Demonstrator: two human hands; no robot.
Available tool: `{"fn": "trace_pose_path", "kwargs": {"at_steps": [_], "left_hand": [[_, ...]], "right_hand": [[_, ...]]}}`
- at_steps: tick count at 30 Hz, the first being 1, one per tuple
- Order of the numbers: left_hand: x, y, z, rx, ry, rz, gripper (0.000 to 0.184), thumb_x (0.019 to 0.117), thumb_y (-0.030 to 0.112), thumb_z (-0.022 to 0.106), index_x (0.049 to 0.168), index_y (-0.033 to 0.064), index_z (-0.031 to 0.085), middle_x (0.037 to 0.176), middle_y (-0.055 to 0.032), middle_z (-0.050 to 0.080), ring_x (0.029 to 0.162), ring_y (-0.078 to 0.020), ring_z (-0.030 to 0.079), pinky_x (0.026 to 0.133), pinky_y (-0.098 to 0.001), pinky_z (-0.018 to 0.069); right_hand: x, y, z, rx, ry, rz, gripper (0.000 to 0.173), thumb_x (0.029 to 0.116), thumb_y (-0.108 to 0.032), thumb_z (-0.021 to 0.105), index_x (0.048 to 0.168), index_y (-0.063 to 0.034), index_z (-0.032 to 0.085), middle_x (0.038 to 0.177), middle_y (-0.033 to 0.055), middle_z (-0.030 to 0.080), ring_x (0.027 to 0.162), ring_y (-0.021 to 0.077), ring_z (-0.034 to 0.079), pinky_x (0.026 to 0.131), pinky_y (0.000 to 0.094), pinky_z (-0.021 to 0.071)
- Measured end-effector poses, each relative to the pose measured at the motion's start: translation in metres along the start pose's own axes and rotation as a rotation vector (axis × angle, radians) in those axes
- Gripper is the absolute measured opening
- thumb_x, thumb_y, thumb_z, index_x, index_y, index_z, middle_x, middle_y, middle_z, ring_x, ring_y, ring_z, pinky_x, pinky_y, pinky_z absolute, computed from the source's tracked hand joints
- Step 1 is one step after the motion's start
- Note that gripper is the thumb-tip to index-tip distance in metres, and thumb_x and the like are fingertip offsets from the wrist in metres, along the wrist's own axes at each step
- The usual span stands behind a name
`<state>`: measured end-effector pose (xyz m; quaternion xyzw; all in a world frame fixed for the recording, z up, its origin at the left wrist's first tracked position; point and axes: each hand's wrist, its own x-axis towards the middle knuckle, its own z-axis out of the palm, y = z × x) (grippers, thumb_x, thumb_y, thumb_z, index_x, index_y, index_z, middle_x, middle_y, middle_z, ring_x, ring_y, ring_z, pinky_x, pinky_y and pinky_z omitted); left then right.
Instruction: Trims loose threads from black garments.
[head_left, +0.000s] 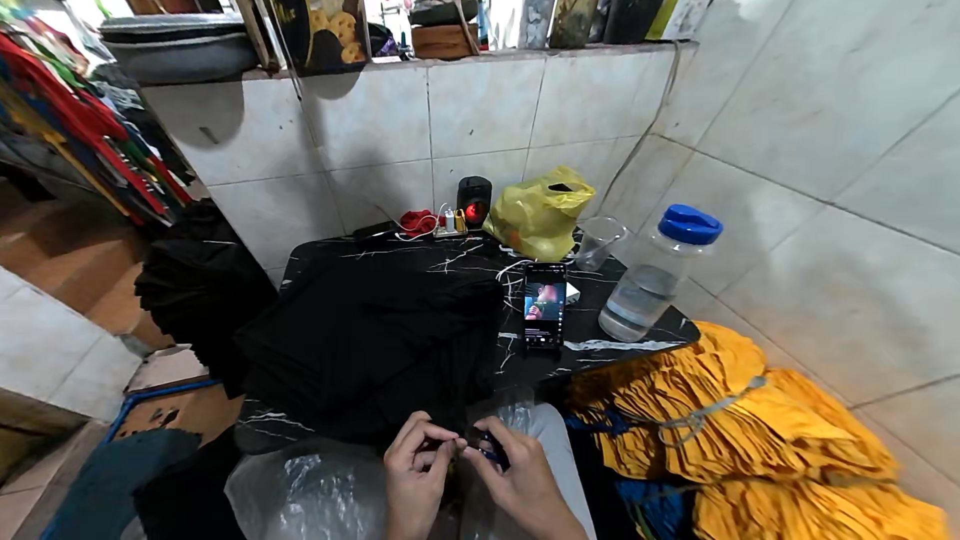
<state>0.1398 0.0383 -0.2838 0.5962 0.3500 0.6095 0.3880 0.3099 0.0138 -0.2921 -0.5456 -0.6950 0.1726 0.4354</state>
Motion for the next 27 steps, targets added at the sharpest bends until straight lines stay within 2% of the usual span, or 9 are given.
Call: {"fn": "trace_pose_path", "kwargs": {"at_steps": [5, 7, 10, 12, 17, 21, 23, 25, 27], "left_hand": [[0.0, 0.0, 0.001, 0.007, -0.008, -0.01, 0.01, 0.0804, -0.001, 0.081, 0.089, -0.0002, 0.076, 0.099, -0.0102, 0.067, 0.081, -0.0128, 0.071, 0.065, -0.0244, 0.0651], [0.0, -0.001, 0.001, 0.026, 0.003, 0.002, 0.01, 0.0802, -0.001, 0.081, 0.089, 0.0004, 0.076, 0.097, -0.009, 0.067, 0.08, -0.0122, 0.071, 0.064, -0.0236, 0.0646], [0.0, 0.0, -0.002, 0.027, 0.019, 0.008, 0.009, 0.0807, -0.001, 0.079, 0.089, 0.0012, 0.076, 0.092, -0.0076, 0.066, 0.077, -0.0118, 0.07, 0.063, -0.0232, 0.064], [0.001, 0.001, -0.003, 0.023, 0.011, 0.0, 0.01, 0.081, 0.0, 0.08, 0.089, 0.0013, 0.076, 0.094, -0.008, 0.066, 0.078, -0.0121, 0.07, 0.062, -0.0233, 0.0641], [-0.002, 0.001, 0.001, 0.053, -0.015, -0.015, 0.01, 0.08, 0.002, 0.083, 0.088, 0.0015, 0.077, 0.097, -0.0092, 0.067, 0.081, -0.0115, 0.07, 0.063, -0.0227, 0.064], [0.0, 0.0, -0.002, 0.069, -0.025, 0.002, 0.006, 0.0838, 0.001, 0.077, 0.089, 0.0026, 0.075, 0.095, -0.006, 0.069, 0.081, -0.01, 0.07, 0.064, -0.0215, 0.0622], [0.0, -0.002, -0.003, 0.04, -0.021, 0.013, 0.006, 0.0856, 0.002, 0.077, 0.091, 0.0036, 0.074, 0.093, -0.0047, 0.07, 0.079, -0.0096, 0.07, 0.064, -0.0215, 0.0618], [-0.002, -0.002, -0.005, 0.002, -0.014, -0.003, 0.011, 0.0833, 0.001, 0.08, 0.092, 0.0025, 0.074, 0.094, -0.0061, 0.072, 0.079, -0.0122, 0.073, 0.065, -0.0255, 0.065], [-0.005, -0.001, -0.004, -0.003, -0.021, -0.037, 0.013, 0.0781, -0.003, 0.083, 0.089, 0.0001, 0.075, 0.096, -0.0088, 0.074, 0.082, -0.0151, 0.075, 0.07, -0.0295, 0.0669]], "right_hand": [[0.002, -0.008, 0.001, -0.083, 0.02, -0.051, 0.028, 0.0968, -0.034, 0.066, 0.112, -0.0099, 0.071, 0.081, 0.0003, 0.07, 0.064, 0.0087, 0.063, 0.058, 0.0286, 0.0554], [0.003, -0.008, -0.001, -0.096, 0.009, -0.075, 0.031, 0.0973, -0.036, 0.065, 0.112, -0.0091, 0.07, 0.079, 0.0007, 0.069, 0.062, 0.0094, 0.062, 0.056, 0.0287, 0.0543], [0.004, -0.007, -0.005, -0.073, -0.033, -0.082, 0.04, 0.0994, -0.048, 0.063, 0.109, -0.0095, 0.069, 0.07, -0.0008, 0.062, 0.055, 0.0087, 0.055, 0.052, 0.0269, 0.049], [0.005, -0.006, -0.006, -0.063, -0.046, -0.077, 0.039, 0.0997, -0.047, 0.063, 0.11, -0.0094, 0.068, 0.07, -0.0009, 0.062, 0.054, 0.0086, 0.054, 0.051, 0.0269, 0.0488], [0.006, -0.01, -0.002, -0.09, -0.033, -0.095, 0.029, 0.0984, -0.03, 0.062, 0.115, -0.0074, 0.069, 0.08, 0.0026, 0.068, 0.061, 0.0114, 0.061, 0.056, 0.0301, 0.054], [0.007, -0.012, -0.001, -0.137, -0.035, -0.163, 0.03, 0.1066, -0.029, 0.051, 0.113, -0.0068, 0.069, 0.085, 0.0047, 0.072, 0.067, 0.0159, 0.07, 0.058, 0.0357, 0.0579], [0.007, -0.012, 0.001, -0.078, 0.036, -0.095, 0.034, 0.1077, -0.034, 0.051, 0.112, -0.0066, 0.07, 0.082, 0.0033, 0.072, 0.066, 0.013, 0.068, 0.059, 0.0322, 0.0573], [0.01, -0.013, 0.003, 0.129, 0.108, 0.061, 0.034, 0.1042, -0.036, 0.059, 0.114, -0.0055, 0.069, 0.081, 0.0008, 0.068, 0.066, 0.0076, 0.062, 0.061, 0.026, 0.0548], [0.016, -0.014, 0.003, 0.383, 0.096, 0.193, 0.036, 0.0983, -0.033, 0.069, 0.121, -0.0053, 0.066, 0.094, 0.0008, 0.07, 0.078, 0.007, 0.066, 0.068, 0.0242, 0.0582]]}}
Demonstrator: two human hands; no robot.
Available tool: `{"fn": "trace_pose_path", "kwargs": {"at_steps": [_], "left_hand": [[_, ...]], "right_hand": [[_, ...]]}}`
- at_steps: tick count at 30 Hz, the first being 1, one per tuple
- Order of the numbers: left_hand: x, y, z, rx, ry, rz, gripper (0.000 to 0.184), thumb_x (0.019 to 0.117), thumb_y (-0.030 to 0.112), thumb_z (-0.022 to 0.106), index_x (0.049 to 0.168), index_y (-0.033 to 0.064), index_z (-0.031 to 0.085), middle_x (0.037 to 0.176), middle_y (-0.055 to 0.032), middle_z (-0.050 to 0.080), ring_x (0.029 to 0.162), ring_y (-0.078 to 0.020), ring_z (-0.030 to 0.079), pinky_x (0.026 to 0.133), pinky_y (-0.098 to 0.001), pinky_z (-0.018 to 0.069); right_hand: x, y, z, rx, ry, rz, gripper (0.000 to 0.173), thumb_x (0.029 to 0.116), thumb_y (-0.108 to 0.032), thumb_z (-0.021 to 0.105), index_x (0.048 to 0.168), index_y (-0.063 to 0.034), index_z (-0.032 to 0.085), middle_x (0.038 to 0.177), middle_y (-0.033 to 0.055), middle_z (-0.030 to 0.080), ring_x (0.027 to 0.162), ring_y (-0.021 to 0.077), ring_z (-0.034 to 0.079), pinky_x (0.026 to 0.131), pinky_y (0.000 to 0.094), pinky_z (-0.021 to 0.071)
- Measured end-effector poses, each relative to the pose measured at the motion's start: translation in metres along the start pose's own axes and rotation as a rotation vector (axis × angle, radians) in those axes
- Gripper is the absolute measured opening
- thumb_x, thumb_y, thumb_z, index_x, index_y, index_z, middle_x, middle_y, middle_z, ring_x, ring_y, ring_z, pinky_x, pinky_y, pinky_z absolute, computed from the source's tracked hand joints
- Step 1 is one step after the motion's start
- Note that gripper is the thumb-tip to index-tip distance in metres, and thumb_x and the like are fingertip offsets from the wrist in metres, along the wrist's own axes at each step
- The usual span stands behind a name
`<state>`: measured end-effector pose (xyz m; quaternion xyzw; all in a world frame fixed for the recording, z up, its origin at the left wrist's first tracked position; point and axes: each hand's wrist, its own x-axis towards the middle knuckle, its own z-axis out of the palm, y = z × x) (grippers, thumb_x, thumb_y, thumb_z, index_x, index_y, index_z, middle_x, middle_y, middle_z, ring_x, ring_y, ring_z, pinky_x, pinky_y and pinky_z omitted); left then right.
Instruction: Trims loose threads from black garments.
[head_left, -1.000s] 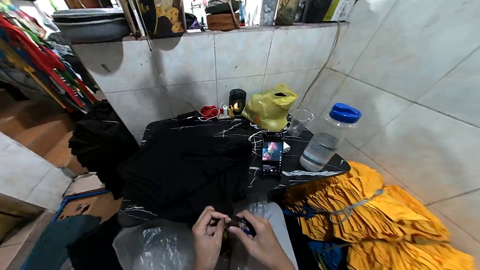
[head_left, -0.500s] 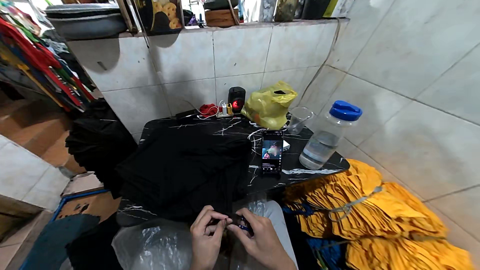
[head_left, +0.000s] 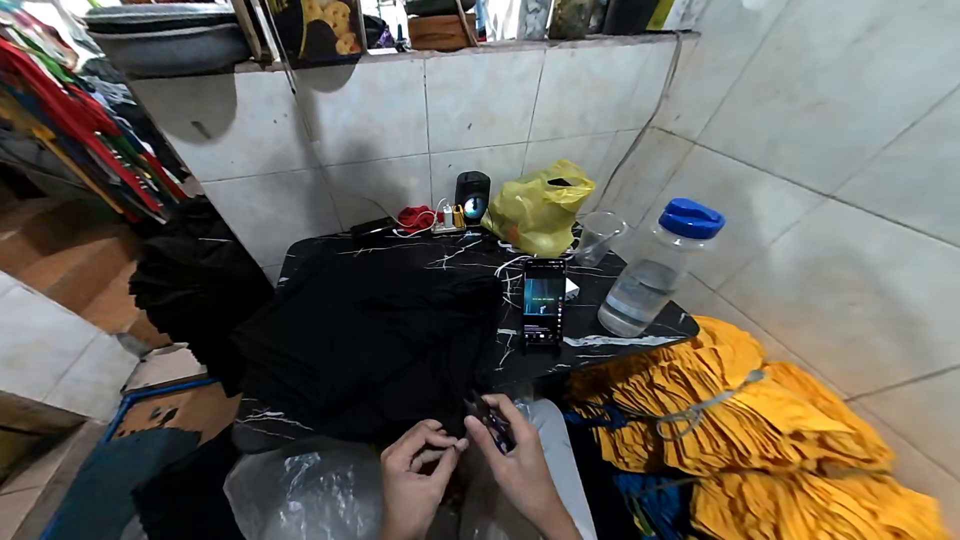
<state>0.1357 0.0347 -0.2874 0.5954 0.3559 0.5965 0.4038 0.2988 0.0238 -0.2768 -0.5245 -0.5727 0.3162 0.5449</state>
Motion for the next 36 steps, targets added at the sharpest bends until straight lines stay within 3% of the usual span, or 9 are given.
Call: {"fn": "trace_pose_path", "kwargs": {"at_steps": [2, 5, 8, 14, 18, 23, 26, 29, 36], "left_hand": [[-0.003, -0.003, 0.002, 0.004, 0.018, -0.025, 0.017, 0.0726, -0.008, 0.081, 0.087, -0.0005, 0.077, 0.093, -0.0094, 0.076, 0.081, -0.0152, 0.075, 0.071, -0.0289, 0.0661], [-0.001, 0.0, 0.004, 0.037, 0.082, -0.151, 0.019, 0.0721, -0.007, 0.085, 0.088, -0.0021, 0.076, 0.084, -0.0103, 0.077, 0.074, -0.0173, 0.075, 0.067, -0.0293, 0.0652], [-0.002, 0.002, 0.004, 0.094, 0.044, -0.27, 0.025, 0.0749, -0.004, 0.085, 0.098, -0.0037, 0.075, 0.083, -0.0092, 0.078, 0.073, -0.0156, 0.076, 0.068, -0.0289, 0.0649], [-0.001, -0.016, -0.006, 0.356, -0.041, 0.17, 0.006, 0.0858, 0.013, 0.078, 0.088, 0.0166, 0.082, 0.099, 0.001, 0.072, 0.096, -0.0082, 0.068, 0.087, -0.022, 0.0588], [0.002, -0.016, -0.009, 0.526, -0.116, 0.279, 0.013, 0.093, 0.018, 0.067, 0.085, 0.0195, 0.078, 0.121, 0.0002, 0.071, 0.126, -0.016, 0.059, 0.113, -0.0367, 0.0431], [0.003, -0.013, -0.007, 0.3, -0.108, 0.17, 0.009, 0.0916, 0.005, 0.07, 0.093, 0.0064, 0.078, 0.115, -0.0072, 0.075, 0.104, -0.0146, 0.073, 0.091, -0.0279, 0.0623], [0.002, -0.011, -0.004, 0.206, -0.021, 0.084, 0.009, 0.0916, 0.002, 0.069, 0.096, 0.0049, 0.076, 0.098, -0.0042, 0.077, 0.086, -0.0154, 0.075, 0.079, -0.0299, 0.0653], [-0.001, -0.008, 0.003, 0.071, 0.0, -0.003, 0.009, 0.0908, -0.003, 0.066, 0.096, 0.0, 0.073, 0.098, -0.0086, 0.072, 0.076, -0.0163, 0.071, 0.067, -0.0284, 0.0643], [-0.008, -0.011, 0.008, 0.093, 0.064, 0.116, 0.005, 0.0938, 0.002, 0.066, 0.095, 0.002, 0.071, 0.111, -0.0111, 0.071, 0.096, -0.0163, 0.072, 0.08, -0.0254, 0.0626]], "right_hand": [[0.003, 0.003, 0.0, 0.167, -0.067, 0.088, 0.037, 0.094, -0.026, 0.075, 0.123, -0.0054, 0.067, 0.103, 0.0035, 0.072, 0.087, 0.012, 0.07, 0.072, 0.0276, 0.0609], [0.005, 0.01, 0.001, 0.236, -0.086, 0.092, 0.014, 0.096, -0.016, 0.072, 0.105, -0.0045, 0.072, 0.096, 0.0039, 0.072, 0.085, 0.0117, 0.069, 0.074, 0.0266, 0.0589], [0.004, 0.012, 0.002, 0.215, -0.073, 0.071, 0.01, 0.0974, -0.012, 0.068, 0.102, -0.0045, 0.072, 0.093, 0.0028, 0.071, 0.083, 0.0095, 0.066, 0.073, 0.0239, 0.0559], [0.006, 0.011, -0.001, 0.223, -0.06, 0.091, 0.013, 0.093, -0.017, 0.075, 0.1, -0.0063, 0.072, 0.092, 0.003, 0.07, 0.084, 0.0119, 0.066, 0.073, 0.0254, 0.0557], [0.004, 0.01, -0.002, 0.222, -0.167, 0.197, 0.026, 0.0927, -0.031, 0.077, 0.1, -0.0057, 0.074, 0.095, 0.0042, 0.071, 0.085, 0.0132, 0.07, 0.077, 0.0298, 0.0612], [0.003, 0.01, -0.004, 0.24, -0.115, 0.154, 0.015, 0.0955, -0.015, 0.071, 0.103, -0.0028, 0.072, 0.095, 0.0038, 0.072, 0.086, 0.0103, 0.068, 0.077, 0.0255, 0.0572], [0.002, 0.008, -0.003, 0.347, -0.097, 0.218, 0.011, 0.0949, -0.01, 0.07, 0.103, -0.003, 0.072, 0.088, 0.0027, 0.068, 0.068, 0.0081, 0.059, 0.057, 0.0222, 0.0483], [0.0, 0.007, 0.0, 0.409, -0.096, 0.243, 0.01, 0.0945, -0.008, 0.069, 0.103, -0.0028, 0.071, 0.088, 0.0022, 0.067, 0.067, 0.0069, 0.057, 0.056, 0.0212, 0.0473], [-0.004, 0.009, -0.002, -0.025, -0.02, -0.021, 0.03, 0.093, -0.03, 0.076, 0.11, -0.0066, 0.071, 0.102, 0.0029, 0.07, 0.087, 0.0079, 0.066, 0.075, 0.0234, 0.0578]]}}
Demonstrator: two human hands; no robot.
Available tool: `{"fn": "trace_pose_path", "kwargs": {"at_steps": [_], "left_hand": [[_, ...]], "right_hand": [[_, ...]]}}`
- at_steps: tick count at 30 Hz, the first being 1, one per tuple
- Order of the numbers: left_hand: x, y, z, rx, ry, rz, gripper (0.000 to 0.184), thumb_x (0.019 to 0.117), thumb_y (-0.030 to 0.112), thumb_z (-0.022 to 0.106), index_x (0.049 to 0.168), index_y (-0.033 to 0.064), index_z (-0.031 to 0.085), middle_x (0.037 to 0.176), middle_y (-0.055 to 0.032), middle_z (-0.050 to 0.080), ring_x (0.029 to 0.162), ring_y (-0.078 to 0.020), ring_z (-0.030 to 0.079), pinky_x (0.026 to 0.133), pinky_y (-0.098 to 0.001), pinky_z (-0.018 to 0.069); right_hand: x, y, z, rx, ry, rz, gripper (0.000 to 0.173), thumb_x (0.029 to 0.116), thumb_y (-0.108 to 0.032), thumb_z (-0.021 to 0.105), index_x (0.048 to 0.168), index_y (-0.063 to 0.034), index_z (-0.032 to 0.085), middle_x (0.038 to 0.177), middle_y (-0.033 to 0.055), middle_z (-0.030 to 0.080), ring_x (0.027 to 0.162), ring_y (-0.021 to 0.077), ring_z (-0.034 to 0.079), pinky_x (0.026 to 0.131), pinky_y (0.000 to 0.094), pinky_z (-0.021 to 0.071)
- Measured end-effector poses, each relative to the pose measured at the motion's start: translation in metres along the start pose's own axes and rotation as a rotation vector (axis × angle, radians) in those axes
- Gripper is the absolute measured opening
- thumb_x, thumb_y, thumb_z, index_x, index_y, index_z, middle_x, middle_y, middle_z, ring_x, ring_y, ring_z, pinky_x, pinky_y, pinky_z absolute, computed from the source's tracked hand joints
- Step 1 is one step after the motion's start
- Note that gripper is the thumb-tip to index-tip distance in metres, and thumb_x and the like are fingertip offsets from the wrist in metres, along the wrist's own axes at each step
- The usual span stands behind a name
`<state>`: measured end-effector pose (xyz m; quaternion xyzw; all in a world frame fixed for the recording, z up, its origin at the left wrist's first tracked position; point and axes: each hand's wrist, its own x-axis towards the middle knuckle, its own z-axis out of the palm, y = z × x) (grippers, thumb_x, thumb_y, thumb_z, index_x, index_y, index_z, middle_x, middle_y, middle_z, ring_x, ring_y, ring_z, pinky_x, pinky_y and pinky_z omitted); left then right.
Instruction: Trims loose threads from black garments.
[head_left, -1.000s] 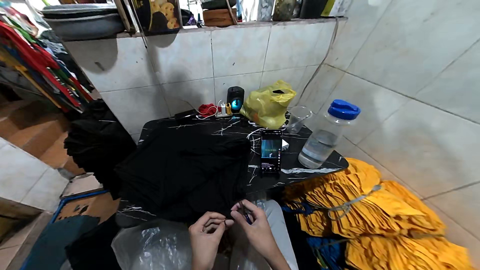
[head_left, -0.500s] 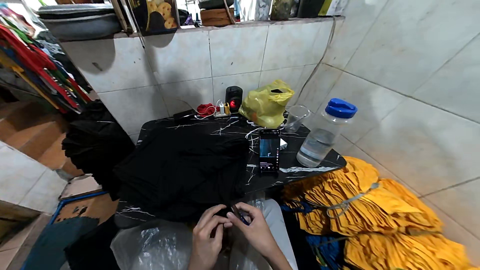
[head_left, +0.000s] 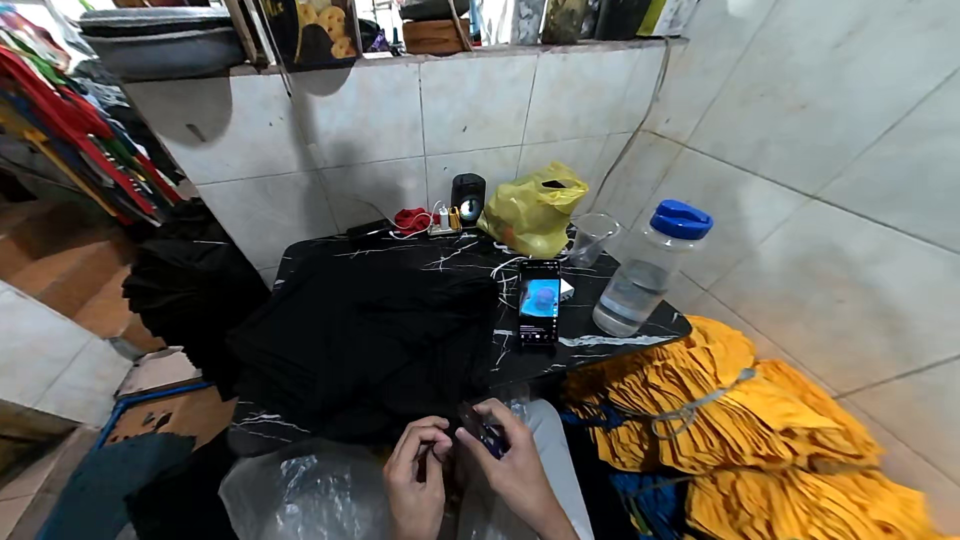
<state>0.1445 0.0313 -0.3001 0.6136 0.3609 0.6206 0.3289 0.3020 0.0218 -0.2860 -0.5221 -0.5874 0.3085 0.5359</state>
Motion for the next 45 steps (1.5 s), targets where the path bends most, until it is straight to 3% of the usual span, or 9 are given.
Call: {"fn": "trace_pose_path", "kwargs": {"at_steps": [5, 15, 19, 24, 28, 32, 37, 43, 45], "left_hand": [[0.006, 0.0, -0.015, 0.161, -0.032, 0.12, 0.006, 0.0961, 0.006, 0.064, 0.097, 0.0062, 0.07, 0.117, -0.009, 0.072, 0.103, -0.0161, 0.071, 0.088, -0.0271, 0.062], [0.006, 0.002, -0.013, 0.2, -0.078, 0.134, 0.009, 0.0946, 0.002, 0.062, 0.094, 0.0054, 0.071, 0.116, -0.0089, 0.072, 0.105, -0.0157, 0.071, 0.09, -0.0268, 0.0615], [0.005, 0.003, -0.014, 0.151, -0.085, 0.1, 0.008, 0.0957, 0.003, 0.062, 0.097, 0.0044, 0.07, 0.116, -0.0101, 0.073, 0.104, -0.0181, 0.072, 0.088, -0.0297, 0.0629], [0.004, 0.011, -0.013, 0.094, -0.103, 0.037, 0.007, 0.0988, 0.008, 0.062, 0.102, 0.0048, 0.068, 0.114, -0.0087, 0.072, 0.099, -0.0166, 0.072, 0.083, -0.0291, 0.0633], [0.002, 0.015, -0.036, 0.269, -0.302, -0.054, 0.01, 0.0926, 0.007, 0.065, 0.094, 0.0089, 0.075, 0.094, -0.0004, 0.073, 0.07, -0.0035, 0.064, 0.061, -0.0189, 0.0554], [0.014, 0.014, -0.069, 0.587, -0.9, -0.335, 0.023, 0.0943, 0.009, 0.068, 0.115, 0.0143, 0.076, 0.109, -0.0056, 0.074, 0.095, -0.0219, 0.072, 0.089, -0.0459, 0.0583], [0.013, 0.006, -0.062, 0.376, -0.381, -0.023, 0.01, 0.0944, 0.021, 0.073, 0.1, 0.0154, 0.08, 0.099, 0.0063, 0.077, 0.089, -0.0022, 0.072, 0.081, -0.0215, 0.0619], [0.021, 0.001, -0.031, 0.425, -0.196, 0.076, 0.042, 0.083, 0.045, 0.083, 0.113, 0.0158, 0.075, 0.117, 0.0016, 0.071, 0.107, -0.0093, 0.067, 0.087, -0.0265, 0.0592], [0.021, -0.003, -0.022, 0.455, -0.172, 0.101, 0.036, 0.0856, 0.043, 0.082, 0.11, 0.0177, 0.076, 0.116, 0.0024, 0.071, 0.109, -0.0103, 0.066, 0.09, -0.0283, 0.0589]], "right_hand": [[-0.004, 0.003, -0.012, -0.505, 0.02, -0.318, 0.039, 0.096, -0.049, 0.068, 0.1, -0.0104, 0.072, 0.082, 0.0004, 0.067, 0.061, 0.0067, 0.059, 0.051, 0.0245, 0.0506], [-0.003, -0.001, -0.006, -0.672, -0.018, -0.474, 0.032, 0.1042, -0.039, 0.055, 0.098, -0.0126, 0.072, 0.075, -0.0004, 0.067, 0.062, 0.0122, 0.065, 0.051, 0.0303, 0.053], [-0.003, -0.007, 0.005, -0.493, 0.096, -0.237, 0.039, 0.1017, -0.045, 0.059, 0.105, -0.0089, 0.074, 0.075, -0.0012, 0.069, 0.059, 0.0088, 0.062, 0.053, 0.0289, 0.0536], [0.004, -0.005, 0.011, 0.186, -0.031, 0.154, 0.023, 0.0938, -0.023, 0.075, 0.107, -0.0048, 0.075, 0.102, 0.004, 0.074, 0.094, 0.0112, 0.07, 0.083, 0.0277, 0.0598], [0.009, 0.001, 0.004, 0.334, -0.039, 0.265, 0.019, 0.095, -0.021, 0.073, 0.104, -0.0042, 0.073, 0.099, 0.0035, 0.07, 0.077, 0.0088, 0.063, 0.063, 0.0236, 0.0532], [0.008, 0.002, -0.003, 0.557, -0.086, 0.449, 0.015, 0.0993, -0.011, 0.064, 0.111, -0.0032, 0.067, 0.07, -0.0016, 0.055, 0.046, 0.0033, 0.039, 0.041, 0.0194, 0.0343], [0.007, -0.001, -0.002, 0.657, -0.055, 0.525, 0.016, 0.1006, -0.007, 0.061, 0.116, -0.0024, 0.064, 0.068, 0.0001, 0.06, 0.043, 0.0004, 0.038, 0.039, 0.0166, 0.0324], [0.007, -0.006, -0.001, 0.68, -0.073, 0.54, 0.015, 0.1005, -0.008, 0.062, 0.114, -0.0014, 0.065, 0.073, 0.0036, 0.066, 0.042, -0.0003, 0.038, 0.039, 0.016, 0.0317], [0.006, -0.007, 0.002, 0.668, -0.078, 0.536, 0.016, 0.0996, -0.009, 0.064, 0.113, -0.0012, 0.066, 0.068, 0.0026, 0.061, 0.043, 0.0008, 0.038, 0.039, 0.0168, 0.0318]]}}
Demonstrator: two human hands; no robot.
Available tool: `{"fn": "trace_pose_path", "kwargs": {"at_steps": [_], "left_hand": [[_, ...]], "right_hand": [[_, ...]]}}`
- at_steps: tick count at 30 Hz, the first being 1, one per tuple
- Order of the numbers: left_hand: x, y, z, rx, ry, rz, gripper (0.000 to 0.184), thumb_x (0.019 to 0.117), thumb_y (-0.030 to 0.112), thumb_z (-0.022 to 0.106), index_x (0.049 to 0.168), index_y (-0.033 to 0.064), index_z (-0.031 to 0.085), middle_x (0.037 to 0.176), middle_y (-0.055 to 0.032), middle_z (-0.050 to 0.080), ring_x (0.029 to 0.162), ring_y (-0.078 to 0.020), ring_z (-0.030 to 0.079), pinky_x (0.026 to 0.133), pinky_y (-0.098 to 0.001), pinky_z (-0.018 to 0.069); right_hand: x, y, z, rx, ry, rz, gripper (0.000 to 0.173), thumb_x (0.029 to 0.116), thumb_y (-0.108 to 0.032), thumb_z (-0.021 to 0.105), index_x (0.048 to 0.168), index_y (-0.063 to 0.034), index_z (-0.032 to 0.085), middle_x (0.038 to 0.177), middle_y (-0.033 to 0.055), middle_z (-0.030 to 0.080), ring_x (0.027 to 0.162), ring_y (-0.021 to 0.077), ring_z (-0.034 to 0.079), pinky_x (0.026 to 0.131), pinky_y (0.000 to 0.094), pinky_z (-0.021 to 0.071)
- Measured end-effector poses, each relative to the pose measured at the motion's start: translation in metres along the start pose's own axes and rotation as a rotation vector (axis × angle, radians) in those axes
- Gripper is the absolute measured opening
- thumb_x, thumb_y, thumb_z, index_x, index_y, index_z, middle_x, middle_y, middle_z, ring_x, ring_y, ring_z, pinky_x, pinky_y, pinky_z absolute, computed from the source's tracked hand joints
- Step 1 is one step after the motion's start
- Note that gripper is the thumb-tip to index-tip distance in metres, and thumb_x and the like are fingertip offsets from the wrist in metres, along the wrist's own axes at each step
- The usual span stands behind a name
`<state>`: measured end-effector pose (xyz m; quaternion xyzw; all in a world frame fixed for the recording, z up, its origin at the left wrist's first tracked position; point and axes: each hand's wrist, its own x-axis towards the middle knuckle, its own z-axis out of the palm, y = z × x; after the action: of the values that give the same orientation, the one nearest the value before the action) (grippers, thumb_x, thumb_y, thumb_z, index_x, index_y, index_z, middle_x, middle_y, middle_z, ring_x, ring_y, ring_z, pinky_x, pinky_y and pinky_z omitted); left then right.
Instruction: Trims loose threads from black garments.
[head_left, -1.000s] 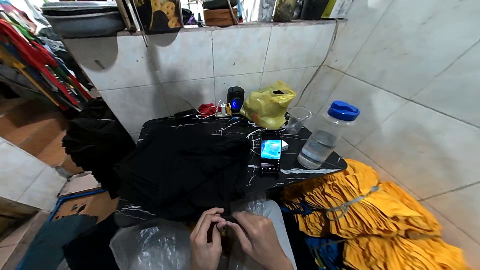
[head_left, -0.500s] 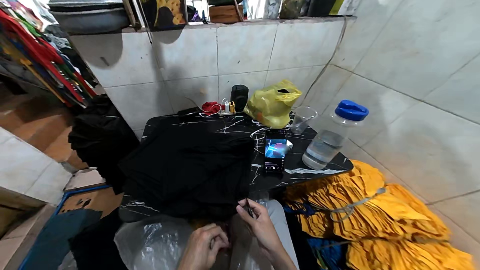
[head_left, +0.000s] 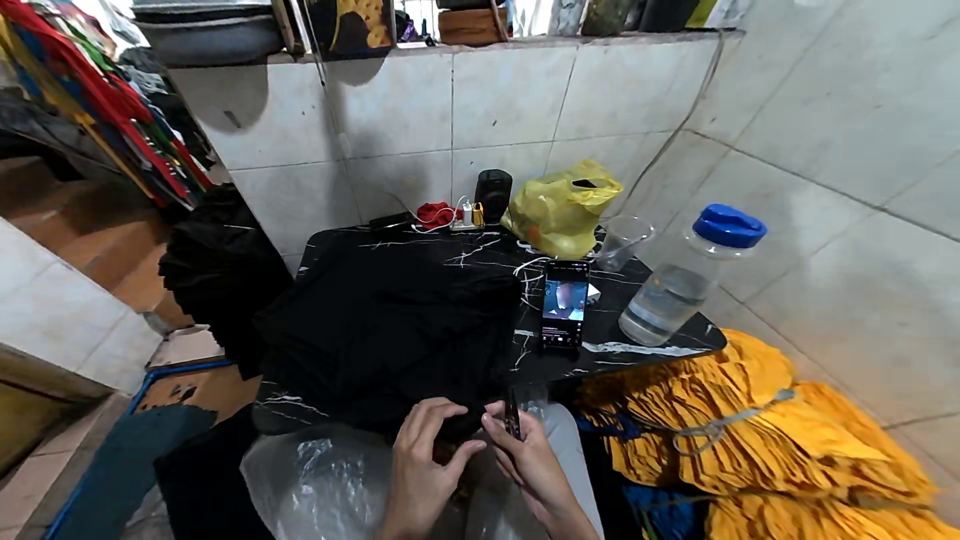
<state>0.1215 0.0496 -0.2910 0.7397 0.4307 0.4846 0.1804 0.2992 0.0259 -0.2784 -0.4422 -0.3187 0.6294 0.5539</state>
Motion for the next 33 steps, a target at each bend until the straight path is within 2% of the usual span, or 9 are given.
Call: {"fn": "trace_pose_path", "kwargs": {"at_steps": [6, 10, 13, 17, 21, 25, 29, 31, 33], "left_hand": [[-0.001, 0.003, 0.003, -0.103, 0.102, 0.069, 0.007, 0.0937, 0.018, 0.072, 0.092, 0.0132, 0.077, 0.095, 0.0039, 0.074, 0.092, -0.0063, 0.071, 0.084, -0.0232, 0.0608], [-0.01, -0.004, -0.03, -0.093, -0.22, -0.05, 0.017, 0.0994, 0.027, 0.067, 0.095, 0.0122, 0.075, 0.094, 0.0033, 0.074, 0.083, -0.0039, 0.069, 0.077, -0.0229, 0.0603], [-0.01, -0.008, -0.044, 0.086, -0.472, -0.215, 0.034, 0.1032, 0.041, 0.058, 0.106, 0.0137, 0.077, 0.097, 0.0013, 0.075, 0.086, -0.0123, 0.072, 0.081, -0.0389, 0.0604], [-0.011, 0.0, -0.018, 0.119, -0.313, -0.24, 0.065, 0.0869, 0.055, 0.074, 0.134, 0.0118, 0.063, 0.085, 0.0054, 0.072, 0.066, -0.009, 0.066, 0.061, -0.0316, 0.0589], [-0.013, 0.006, 0.006, 0.042, -0.225, -0.317, 0.019, 0.0925, 0.01, 0.059, 0.105, 0.0065, 0.072, 0.069, 0.0016, 0.07, 0.054, -0.0109, 0.067, 0.053, -0.0333, 0.0596], [0.003, 0.008, -0.001, -0.136, -0.171, -0.333, 0.025, 0.1003, 0.009, 0.049, 0.108, 0.0072, 0.073, 0.066, 0.0049, 0.07, 0.048, -0.0068, 0.064, 0.045, -0.0247, 0.0568], [0.042, -0.006, -0.027, -0.162, -0.362, -0.263, 0.022, 0.1063, 0.02, 0.053, 0.109, 0.011, 0.072, 0.079, 0.0045, 0.075, 0.064, -0.0083, 0.072, 0.059, -0.0271, 0.0637], [0.068, -0.016, -0.046, -0.142, -0.134, -0.164, 0.024, 0.1013, 0.018, 0.06, 0.12, 0.0084, 0.07, 0.109, -0.0004, 0.074, 0.094, -0.0124, 0.073, 0.084, -0.0351, 0.0627], [0.094, -0.021, -0.065, -0.157, 0.055, -0.119, 0.063, 0.0989, 0.022, 0.065, 0.155, 0.0136, 0.039, 0.155, -0.0044, 0.049, 0.135, -0.0213, 0.055, 0.11, -0.0432, 0.0507]], "right_hand": [[0.001, 0.005, 0.0, -0.169, 0.012, -0.129, 0.011, 0.0984, -0.011, 0.066, 0.106, -0.0036, 0.069, 0.07, -0.0008, 0.058, 0.049, 0.0033, 0.042, 0.044, 0.0192, 0.0353], [0.005, 0.004, -0.004, -0.278, 0.033, -0.211, 0.017, 0.1019, -0.022, 0.063, 0.095, -0.0072, 0.069, 0.071, -0.002, 0.055, 0.05, 0.0045, 0.041, 0.045, 0.0205, 0.0346], [0.006, 0.006, -0.002, -0.365, 0.044, -0.274, 0.02, 0.1023, -0.023, 0.062, 0.091, -0.0068, 0.069, 0.073, -0.0015, 0.056, 0.056, 0.006, 0.046, 0.05, 0.0212, 0.0387], [0.001, 0.004, 0.01, -0.461, 0.027, -0.323, 0.021, 0.1021, -0.022, 0.062, 0.089, -0.0066, 0.067, 0.078, -0.0004, 0.061, 0.069, 0.0069, 0.058, 0.064, 0.0223, 0.0498], [-0.008, -0.001, 0.012, -0.639, -0.003, -0.426, 0.018, 0.1039, -0.019, 0.058, 0.095, -0.006, 0.065, 0.074, -0.0008, 0.063, 0.065, 0.0065, 0.061, 0.062, 0.0243, 0.0527], [-0.015, -0.014, -0.002, -0.639, 0.11, -0.536, 0.026, 0.1081, -0.021, 0.048, 0.093, -0.0057, 0.063, 0.067, -0.0021, 0.058, 0.056, 0.007, 0.057, 0.052, 0.0237, 0.0505], [-0.009, -0.012, -0.011, -0.526, 0.161, -0.53, 0.019, 0.104, -0.017, 0.055, 0.09, -0.0066, 0.064, 0.067, -0.0027, 0.059, 0.055, 0.005, 0.056, 0.051, 0.0202, 0.0481], [-0.002, -0.002, -0.013, -0.504, 0.123, -0.465, 0.01, 0.0997, -0.015, 0.064, 0.097, -0.0058, 0.066, 0.074, -0.0009, 0.068, 0.061, 0.0066, 0.062, 0.054, 0.0216, 0.0515], [0.008, 0.014, -0.016, -0.6, 0.062, -0.375, 0.024, 0.0951, -0.017, 0.071, 0.117, -0.0083, 0.065, 0.094, -0.001, 0.073, 0.081, 0.0088, 0.069, 0.067, 0.0268, 0.0577]]}}
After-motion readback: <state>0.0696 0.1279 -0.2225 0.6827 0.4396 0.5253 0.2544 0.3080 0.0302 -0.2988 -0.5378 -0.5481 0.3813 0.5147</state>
